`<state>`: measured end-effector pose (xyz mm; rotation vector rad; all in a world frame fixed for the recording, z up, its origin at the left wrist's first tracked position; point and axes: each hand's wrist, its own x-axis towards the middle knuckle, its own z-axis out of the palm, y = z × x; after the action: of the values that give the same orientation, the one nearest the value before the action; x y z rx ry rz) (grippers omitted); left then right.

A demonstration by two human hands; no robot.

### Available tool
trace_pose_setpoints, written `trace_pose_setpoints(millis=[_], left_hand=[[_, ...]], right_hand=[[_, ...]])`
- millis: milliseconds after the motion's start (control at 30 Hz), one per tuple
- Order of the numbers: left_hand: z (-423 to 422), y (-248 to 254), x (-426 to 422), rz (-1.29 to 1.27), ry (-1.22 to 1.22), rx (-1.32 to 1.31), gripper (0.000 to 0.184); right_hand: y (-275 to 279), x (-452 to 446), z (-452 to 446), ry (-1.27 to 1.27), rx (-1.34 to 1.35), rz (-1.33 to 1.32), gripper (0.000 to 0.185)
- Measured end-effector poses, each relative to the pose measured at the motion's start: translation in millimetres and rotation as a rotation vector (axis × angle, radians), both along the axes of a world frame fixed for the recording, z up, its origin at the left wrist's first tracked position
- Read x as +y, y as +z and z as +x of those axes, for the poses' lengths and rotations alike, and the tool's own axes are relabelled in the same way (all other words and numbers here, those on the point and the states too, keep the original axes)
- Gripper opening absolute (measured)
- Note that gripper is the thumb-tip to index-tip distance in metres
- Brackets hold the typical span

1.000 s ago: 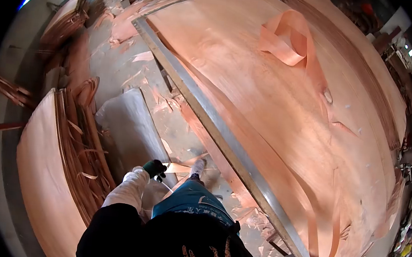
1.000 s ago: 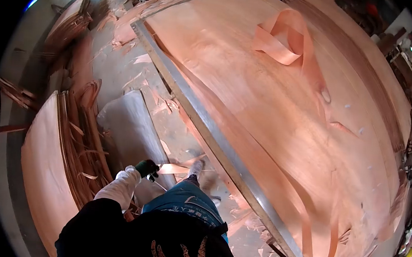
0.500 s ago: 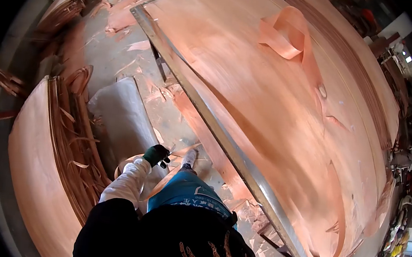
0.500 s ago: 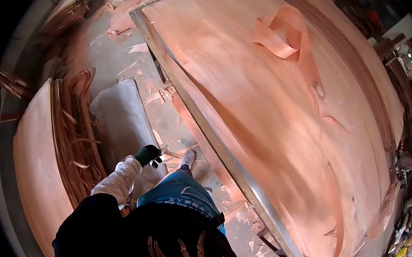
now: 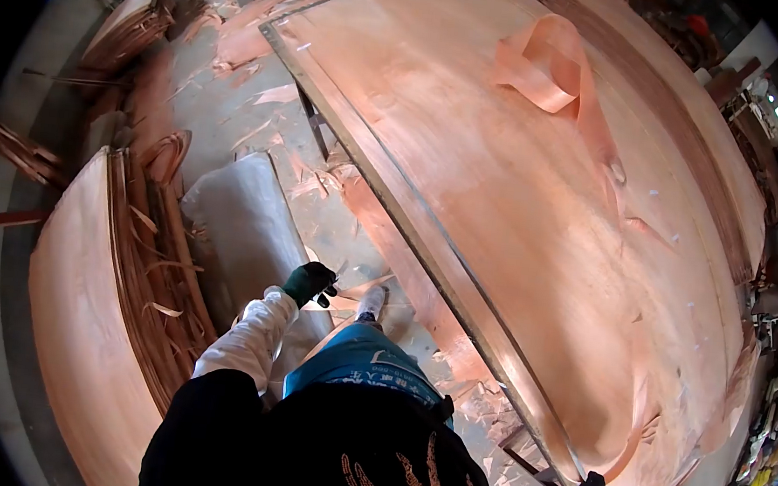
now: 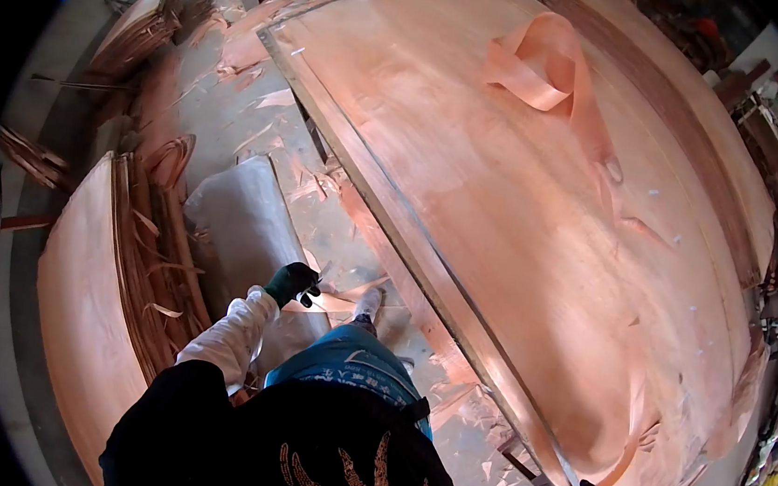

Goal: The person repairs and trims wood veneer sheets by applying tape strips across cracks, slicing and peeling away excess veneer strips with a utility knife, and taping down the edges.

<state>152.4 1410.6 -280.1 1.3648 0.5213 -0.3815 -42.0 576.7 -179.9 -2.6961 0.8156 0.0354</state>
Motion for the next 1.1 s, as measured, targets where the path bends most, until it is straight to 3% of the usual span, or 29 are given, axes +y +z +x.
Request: trace_pose_setpoints(millis=[33, 100, 167, 233, 300, 367, 433, 467, 500, 667, 800, 900, 1000, 1100], left_hand=[[0.1, 0.5, 0.2, 0.008, 0.003, 0.002, 0.022], [-1.4, -0.2, 1.8, -0.026, 0.016, 0.018, 0.025], [2.0, 10.4, 2.6, -0.081, 0.011, 0.075, 0.027], [-1.0, 13.2, 6.2, -0.071, 0.045, 0.061, 0.029], [-2.0, 21.5, 8.3, -0.057, 0.09, 0.038, 0.03], [8.3, 10.0, 17.7, -0.039, 0.105, 0.001, 0.029], [21.0, -19.3, 33.0, 0.003, 0.084, -0.065, 0.027], [31.3, -7.3, 30.1, 0.027, 0.097, -0.039, 0.024], [40.8, 2.2, 27.7, 0.012, 0.108, -0.045, 0.024], [88.3, 25.8, 43.6, -0.044, 0.169, -0.075, 0.022], [119.2, 48.9, 70.0, 0.01, 0.228, -0.019, 0.023], [133.3, 50.2, 99.3, 0.017, 0.264, -0.014, 0.026], [143.9, 60.1, 127.3, 0.001, 0.273, -0.001, 0.029], [158.9, 47.1, 149.0, 0.001, 0.214, -0.042, 0.028]], right_hand=[[-1.2, 0.4, 0.6, 0.013, -0.039, 0.073, 0.02], [8.4, -11.7, 20.9, -0.033, 0.267, 0.102, 0.029], [15.0, -31.6, 36.3, 0.018, 0.14, 0.162, 0.038], [60.1, -10.6, 74.9, -0.265, 0.176, 0.312, 0.04], [85.8, 21.9, 108.1, -0.25, -0.133, 0.474, 0.044], [102.3, 74.0, 144.7, 0.082, -0.299, 0.504, 0.045], [122.1, 161.2, 203.5, 0.112, -0.205, 0.61, 0.044], [104.7, 197.3, 231.9, 0.263, -0.247, 0.449, 0.044], [89.0, 240.6, 256.0, 0.354, -0.308, 0.548, 0.044], [70.0, 509.8, 381.4, 0.795, -0.118, 0.441, 0.053], [6.0, 658.4, 476.9, 0.943, -0.285, 0.522, 0.051], [10.9, 734.1, 526.1, 0.979, -0.095, 0.314, 0.049], [-21.4, 761.1, 551.8, 0.946, 0.003, 0.224, 0.043], [-28.5, 763.3, 560.6, 0.904, 0.094, 0.278, 0.037]])
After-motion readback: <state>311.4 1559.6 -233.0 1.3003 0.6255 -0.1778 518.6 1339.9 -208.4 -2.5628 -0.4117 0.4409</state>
